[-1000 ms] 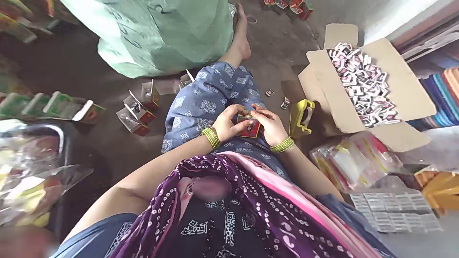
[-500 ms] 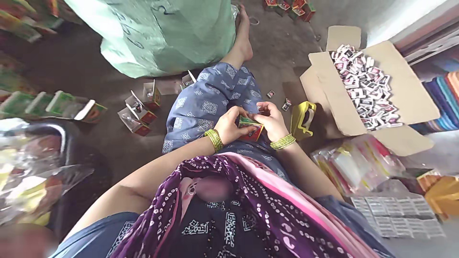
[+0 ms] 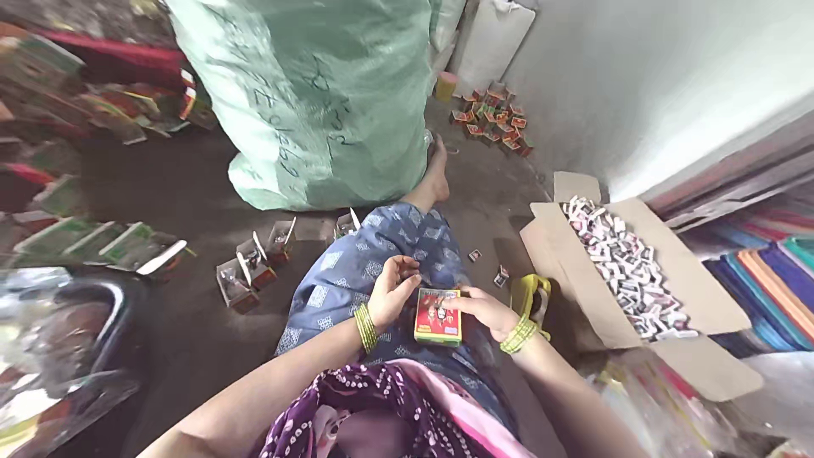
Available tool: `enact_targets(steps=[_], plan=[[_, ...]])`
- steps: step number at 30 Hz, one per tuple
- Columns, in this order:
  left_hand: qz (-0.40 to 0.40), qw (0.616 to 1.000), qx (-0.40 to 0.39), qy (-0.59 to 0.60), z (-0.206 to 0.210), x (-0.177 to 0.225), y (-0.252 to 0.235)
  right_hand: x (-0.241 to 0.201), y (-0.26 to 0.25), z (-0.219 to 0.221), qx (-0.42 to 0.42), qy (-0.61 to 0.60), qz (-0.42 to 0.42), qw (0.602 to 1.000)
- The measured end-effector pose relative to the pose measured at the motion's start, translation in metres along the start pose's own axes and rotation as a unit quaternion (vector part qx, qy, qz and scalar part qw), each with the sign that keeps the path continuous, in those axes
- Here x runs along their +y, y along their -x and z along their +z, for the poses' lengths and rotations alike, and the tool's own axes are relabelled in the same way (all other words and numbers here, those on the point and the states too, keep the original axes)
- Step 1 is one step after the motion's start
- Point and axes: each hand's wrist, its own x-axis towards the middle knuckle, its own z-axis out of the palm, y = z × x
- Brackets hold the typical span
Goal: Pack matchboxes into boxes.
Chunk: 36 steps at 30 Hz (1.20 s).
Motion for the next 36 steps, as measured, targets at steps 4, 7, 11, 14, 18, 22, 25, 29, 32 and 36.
enact_targets(steps=[4, 7, 11, 14, 18, 22, 25, 29, 32, 36], plan=[[-0.026, 1.000, 0.002, 0.006, -0.003, 0.003, 0.001, -0.039, -0.031, -0.029, 0.014, 0.130, 0.064, 0.989], [-0.022, 1.000, -0.006, 0.003, -0.003, 0.001, 0.002, -0.115, -0.062, -0.092, 0.240, 0.132, -0.041, 0.961], [-0.023, 1.000, -0.013, -0.011, -0.001, 0.003, 0.003, -0.230, -0.063, -0.170, 0.440, -0.096, -0.327, 0.831], [-0.022, 0.999, -0.022, -0.028, -0.003, 0.005, 0.003, -0.260, -0.049, -0.161, 0.422, -0.154, -0.395, 0.801], [-0.018, 0.999, -0.034, -0.027, -0.006, 0.004, 0.000, -0.199, -0.064, -0.109, 0.324, 0.005, -0.337, 0.884], [-0.009, 0.997, -0.053, -0.052, -0.007, -0.001, -0.002, -0.088, -0.080, -0.047, 0.185, 0.166, -0.258, 0.934], [0.008, 0.994, -0.065, -0.084, -0.007, -0.003, -0.001, -0.015, -0.086, -0.015, 0.118, 0.214, -0.260, 0.934], [0.064, 0.987, -0.067, -0.134, -0.009, 0.009, 0.000, 0.038, -0.087, 0.008, 0.147, 0.161, -0.285, 0.933], [0.077, 0.979, -0.027, -0.188, -0.021, 0.033, 0.000, 0.044, -0.084, 0.015, 0.172, 0.104, -0.315, 0.928], [0.078, 0.952, 0.099, -0.278, -0.062, 0.057, -0.005, 0.043, -0.080, 0.013, 0.196, 0.156, -0.292, 0.923]])
